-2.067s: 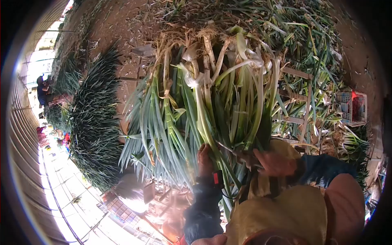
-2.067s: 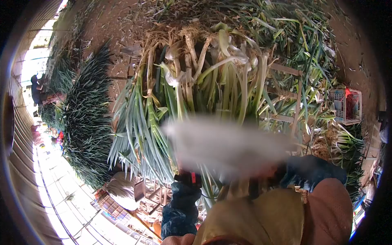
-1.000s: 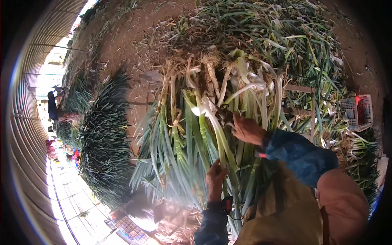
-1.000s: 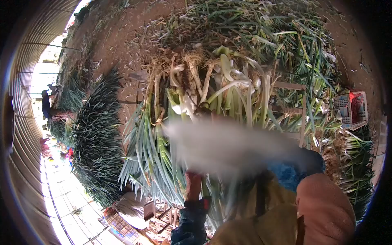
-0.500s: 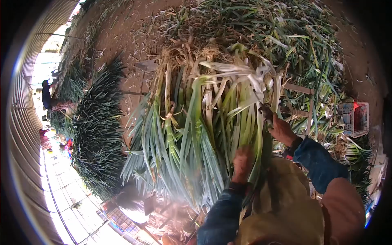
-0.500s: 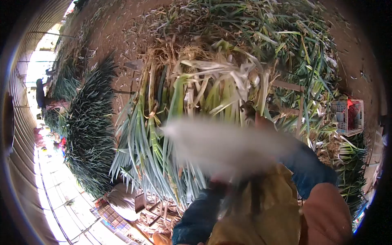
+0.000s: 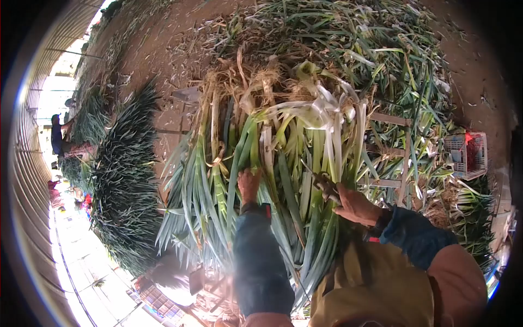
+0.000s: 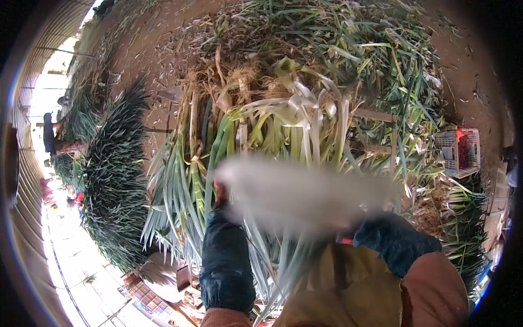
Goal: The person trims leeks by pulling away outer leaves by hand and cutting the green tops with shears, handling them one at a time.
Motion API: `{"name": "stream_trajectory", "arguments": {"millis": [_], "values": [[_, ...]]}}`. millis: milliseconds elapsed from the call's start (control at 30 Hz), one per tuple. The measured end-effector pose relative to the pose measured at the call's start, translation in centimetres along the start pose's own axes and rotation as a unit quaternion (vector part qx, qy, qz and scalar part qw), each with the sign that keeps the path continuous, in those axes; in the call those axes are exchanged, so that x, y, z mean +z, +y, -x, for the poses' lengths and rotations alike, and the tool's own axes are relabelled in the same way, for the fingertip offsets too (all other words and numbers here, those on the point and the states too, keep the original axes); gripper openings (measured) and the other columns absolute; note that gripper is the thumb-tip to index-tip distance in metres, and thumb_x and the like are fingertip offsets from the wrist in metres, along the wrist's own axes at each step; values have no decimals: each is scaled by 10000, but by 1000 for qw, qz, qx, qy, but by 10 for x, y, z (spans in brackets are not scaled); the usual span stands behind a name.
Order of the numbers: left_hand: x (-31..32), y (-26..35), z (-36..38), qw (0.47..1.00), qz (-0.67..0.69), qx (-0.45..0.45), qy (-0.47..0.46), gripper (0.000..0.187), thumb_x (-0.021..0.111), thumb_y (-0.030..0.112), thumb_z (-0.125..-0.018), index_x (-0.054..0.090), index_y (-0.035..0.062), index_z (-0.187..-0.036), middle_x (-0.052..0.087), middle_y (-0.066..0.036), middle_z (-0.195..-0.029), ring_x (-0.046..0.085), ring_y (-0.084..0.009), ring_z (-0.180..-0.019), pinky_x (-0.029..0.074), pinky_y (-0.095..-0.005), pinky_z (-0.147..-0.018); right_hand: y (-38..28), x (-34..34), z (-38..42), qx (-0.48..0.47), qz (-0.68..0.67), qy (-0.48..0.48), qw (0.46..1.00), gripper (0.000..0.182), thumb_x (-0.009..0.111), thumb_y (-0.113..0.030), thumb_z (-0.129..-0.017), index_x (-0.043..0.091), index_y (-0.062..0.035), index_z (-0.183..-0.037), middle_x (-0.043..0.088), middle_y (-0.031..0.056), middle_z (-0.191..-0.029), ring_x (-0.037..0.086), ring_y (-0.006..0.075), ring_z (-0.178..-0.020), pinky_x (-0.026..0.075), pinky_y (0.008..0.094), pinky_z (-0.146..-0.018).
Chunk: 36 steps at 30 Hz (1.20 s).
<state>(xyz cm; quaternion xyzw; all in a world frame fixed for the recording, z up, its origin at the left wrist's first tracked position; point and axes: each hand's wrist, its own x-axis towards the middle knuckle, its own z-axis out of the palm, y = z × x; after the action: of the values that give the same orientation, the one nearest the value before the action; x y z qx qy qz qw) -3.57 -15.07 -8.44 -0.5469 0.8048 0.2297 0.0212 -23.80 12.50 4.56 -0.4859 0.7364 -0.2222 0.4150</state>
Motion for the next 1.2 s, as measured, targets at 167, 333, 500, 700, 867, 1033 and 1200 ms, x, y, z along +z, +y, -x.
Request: {"name": "stream_trajectory", "arguments": {"millis": [167,333,500,700,867,1033,1200], "values": [[-24,32,28,975,-45,-41,-215,578,723,435,-625,591,4,-987,615,-199,-916,588,-354,-874,461,-426,-741,-8,3,18,-9,8,-35,999,533,655,-156,-735,325,43,-1104,550,237,-731,581,391,-643,457,440,-533],[-3,34,86,973,103,-38,-202,520,714,357,-619,574,11,-982,626,-191,-915,600,-340,-887,460,-415,-755,-16,13,51,-141,26,-9,990,647,645,-218,-774,269,96,-1197,539,240,-807,581,365,-624,449,421,-510],[-14,60,113,964,46,-136,-223,502,698,350,-593,582,62,-987,631,-173,-923,598,-341,-912,461,-418,-763,-17,37,59,-103,-18,-48,993,721,648,-290,-764,268,88,-1247,551,225,-772,578,333,-600,462,407,-511],[-18,61,120,965,-18,-141,-218,491,679,316,-588,580,58,-994,641,-168,-906,611,-332,-886,469,-433,-744,-15,53,13,-102,137,70,983,722,655,-312,-743,310,96,-1229,552,204,-697,561,316,-528,453,398,-463],[-33,70,125,966,70,-167,-183,516,683,326,-584,581,59,-1014,640,-177,-925,610,-333,-901,469,-428,-752,-45,23,65,-72,78,-96,990,723,639,-321,-768,298,116,-1232,554,221,-735,550,323,-524,432,405,-448],[-6,47,127,975,68,-130,-169,506,685,338,-592,588,51,-996,641,-176,-899,612,-331,-884,468,-429,-737,-18,55,46,-147,131,10,980,712,636,-295,-765,293,131,-1221,554,218,-710,555,335,-534,439,411,-462],[-23,27,129,960,87,-74,-258,373,673,278,-637,613,53,-929,639,-160,-868,626,-296,-762,483,-386,-665,-8,49,-18,-84,120,37,989,724,626,-274,-763,277,167,-1218,546,199,-686,558,342,-551,444,417,-479]]}}
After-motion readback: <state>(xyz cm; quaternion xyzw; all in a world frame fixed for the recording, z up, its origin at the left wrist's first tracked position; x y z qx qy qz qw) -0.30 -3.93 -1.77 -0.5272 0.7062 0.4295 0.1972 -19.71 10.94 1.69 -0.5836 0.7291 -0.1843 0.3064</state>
